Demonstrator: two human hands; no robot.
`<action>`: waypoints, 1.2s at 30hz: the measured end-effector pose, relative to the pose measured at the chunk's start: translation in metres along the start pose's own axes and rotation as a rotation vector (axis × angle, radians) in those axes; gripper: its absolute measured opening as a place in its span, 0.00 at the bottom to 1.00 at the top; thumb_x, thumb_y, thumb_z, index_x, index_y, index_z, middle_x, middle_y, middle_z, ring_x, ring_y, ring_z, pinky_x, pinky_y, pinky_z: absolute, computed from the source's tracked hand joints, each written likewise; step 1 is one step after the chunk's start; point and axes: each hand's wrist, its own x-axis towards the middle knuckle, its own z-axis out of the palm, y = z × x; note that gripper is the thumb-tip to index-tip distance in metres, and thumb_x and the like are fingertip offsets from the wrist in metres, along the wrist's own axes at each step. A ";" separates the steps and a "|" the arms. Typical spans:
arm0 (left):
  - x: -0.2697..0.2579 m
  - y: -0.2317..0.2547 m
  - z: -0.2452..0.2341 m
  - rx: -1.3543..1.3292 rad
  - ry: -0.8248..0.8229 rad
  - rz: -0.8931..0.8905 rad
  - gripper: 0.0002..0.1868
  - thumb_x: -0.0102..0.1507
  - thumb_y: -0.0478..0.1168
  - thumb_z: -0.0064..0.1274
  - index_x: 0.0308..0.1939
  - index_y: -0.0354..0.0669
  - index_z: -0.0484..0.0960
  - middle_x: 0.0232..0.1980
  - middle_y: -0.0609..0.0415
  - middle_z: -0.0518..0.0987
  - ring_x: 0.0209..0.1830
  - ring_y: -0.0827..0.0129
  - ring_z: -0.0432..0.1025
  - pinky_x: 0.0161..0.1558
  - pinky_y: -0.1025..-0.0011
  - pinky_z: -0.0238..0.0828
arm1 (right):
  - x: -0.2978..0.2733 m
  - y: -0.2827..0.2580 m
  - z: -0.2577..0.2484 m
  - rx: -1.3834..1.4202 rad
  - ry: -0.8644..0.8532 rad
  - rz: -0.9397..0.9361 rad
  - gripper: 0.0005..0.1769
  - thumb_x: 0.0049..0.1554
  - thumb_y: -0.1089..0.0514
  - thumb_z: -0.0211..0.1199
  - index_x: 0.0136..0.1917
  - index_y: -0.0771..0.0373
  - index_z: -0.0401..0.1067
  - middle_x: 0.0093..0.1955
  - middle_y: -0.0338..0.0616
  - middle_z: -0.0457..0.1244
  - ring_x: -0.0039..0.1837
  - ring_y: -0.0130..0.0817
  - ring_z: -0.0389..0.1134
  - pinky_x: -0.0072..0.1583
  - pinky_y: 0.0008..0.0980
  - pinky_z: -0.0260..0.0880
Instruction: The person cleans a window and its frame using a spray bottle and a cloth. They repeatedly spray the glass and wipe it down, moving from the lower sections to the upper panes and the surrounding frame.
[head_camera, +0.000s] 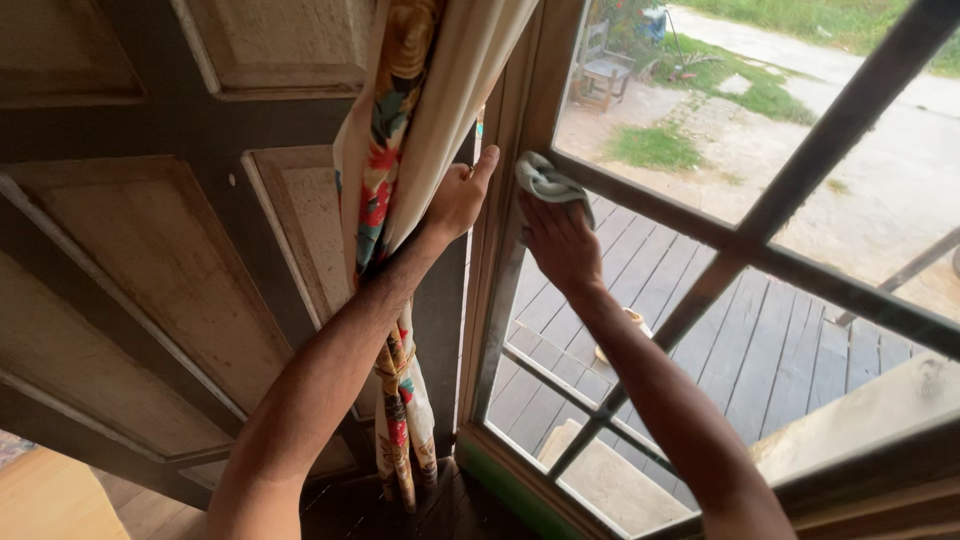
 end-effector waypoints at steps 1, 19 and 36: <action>-0.004 0.003 -0.003 0.023 0.018 0.016 0.40 0.66 0.71 0.43 0.10 0.52 0.55 0.11 0.65 0.54 0.11 0.77 0.50 0.16 0.67 0.45 | -0.009 0.009 -0.006 0.030 -0.015 -0.002 0.38 0.66 0.36 0.53 0.84 0.51 0.60 0.85 0.36 0.51 0.82 0.34 0.51 0.78 0.49 0.46; 0.002 -0.006 0.015 0.035 -0.104 -0.073 0.39 0.66 0.73 0.39 0.13 0.49 0.69 0.13 0.60 0.62 0.16 0.70 0.65 0.27 0.67 0.66 | 0.085 0.026 -0.011 -0.044 0.157 0.216 0.34 0.69 0.40 0.54 0.83 0.55 0.60 0.85 0.38 0.51 0.83 0.34 0.51 0.78 0.55 0.41; -0.017 0.022 0.064 -0.158 -0.123 0.049 0.41 0.66 0.70 0.48 0.09 0.48 0.60 0.11 0.64 0.58 0.10 0.76 0.53 0.15 0.65 0.45 | 0.028 0.129 -0.066 0.221 -0.033 0.155 0.41 0.61 0.36 0.62 0.82 0.51 0.61 0.84 0.39 0.54 0.81 0.43 0.54 0.74 0.65 0.49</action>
